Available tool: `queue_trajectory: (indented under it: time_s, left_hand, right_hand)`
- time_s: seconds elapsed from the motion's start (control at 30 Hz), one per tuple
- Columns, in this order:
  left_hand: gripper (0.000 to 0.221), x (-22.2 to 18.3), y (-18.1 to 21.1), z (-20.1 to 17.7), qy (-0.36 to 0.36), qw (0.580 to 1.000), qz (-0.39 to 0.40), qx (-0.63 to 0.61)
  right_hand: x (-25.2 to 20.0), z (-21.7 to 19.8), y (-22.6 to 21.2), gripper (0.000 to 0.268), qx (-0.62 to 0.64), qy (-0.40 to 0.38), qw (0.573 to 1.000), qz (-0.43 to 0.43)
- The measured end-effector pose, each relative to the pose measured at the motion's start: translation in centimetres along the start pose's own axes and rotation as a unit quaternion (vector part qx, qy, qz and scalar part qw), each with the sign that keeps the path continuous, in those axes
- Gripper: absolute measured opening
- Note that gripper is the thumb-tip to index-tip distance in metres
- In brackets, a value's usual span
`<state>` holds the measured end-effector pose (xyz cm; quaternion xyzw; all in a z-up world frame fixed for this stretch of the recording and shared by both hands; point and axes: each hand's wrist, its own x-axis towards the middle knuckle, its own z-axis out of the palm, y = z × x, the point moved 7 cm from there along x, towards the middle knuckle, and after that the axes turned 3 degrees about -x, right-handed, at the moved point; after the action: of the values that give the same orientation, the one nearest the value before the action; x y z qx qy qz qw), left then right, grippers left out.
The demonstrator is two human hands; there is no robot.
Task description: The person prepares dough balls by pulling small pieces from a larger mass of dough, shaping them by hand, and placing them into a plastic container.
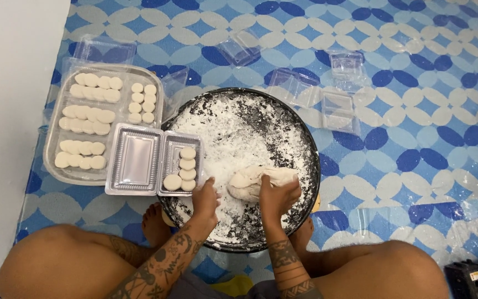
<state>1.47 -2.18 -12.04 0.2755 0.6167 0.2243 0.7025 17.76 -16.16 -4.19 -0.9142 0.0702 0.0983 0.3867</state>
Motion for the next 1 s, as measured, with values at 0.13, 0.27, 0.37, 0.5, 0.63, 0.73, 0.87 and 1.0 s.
queue_trajectory:
  time_s: [0.13,0.27,0.37,0.5,0.63,0.73,0.87,1.0]
  left_hand:
    - [0.048,6.2,-4.5,-2.7,0.057,0.998,-0.034,-0.014]
    - [0.045,10.2,-7.5,-5.7,0.169,0.982,-0.082,-0.032]
    - [0.043,10.5,-7.1,-6.5,0.179,0.979,-0.094,-0.002]
    - [0.039,11.0,-6.9,-6.7,0.174,0.981,-0.077,0.035]
    - [0.026,11.0,-6.5,-6.6,0.177,0.983,-0.039,0.036]
    - [0.020,10.1,-5.0,-6.6,0.191,0.981,0.004,0.042]
    - [0.022,7.1,-2.0,-6.7,0.233,0.971,0.048,0.006]
    - [0.024,9.8,-3.1,-6.9,0.241,0.969,0.049,0.000]
  right_hand:
    - [-2.4,-1.2,-4.0,0.070,-0.011,-0.004,0.997,-0.079]
    - [-4.3,-0.9,-5.6,0.060,0.019,-0.040,0.988,-0.146]
    - [-3.7,0.3,-4.1,0.058,0.032,-0.058,0.984,-0.166]
    - [-3.1,0.9,-3.3,0.053,0.060,-0.064,0.976,-0.201]
    - [-2.8,1.1,-2.9,0.051,0.046,-0.068,0.978,-0.194]
    - [-2.5,1.5,-2.2,0.051,0.036,-0.080,0.979,-0.184]
    - [-2.0,1.7,-2.0,0.051,0.029,-0.076,0.976,-0.200]
    - [-1.3,2.5,-1.0,0.051,0.015,-0.071,0.974,-0.217]
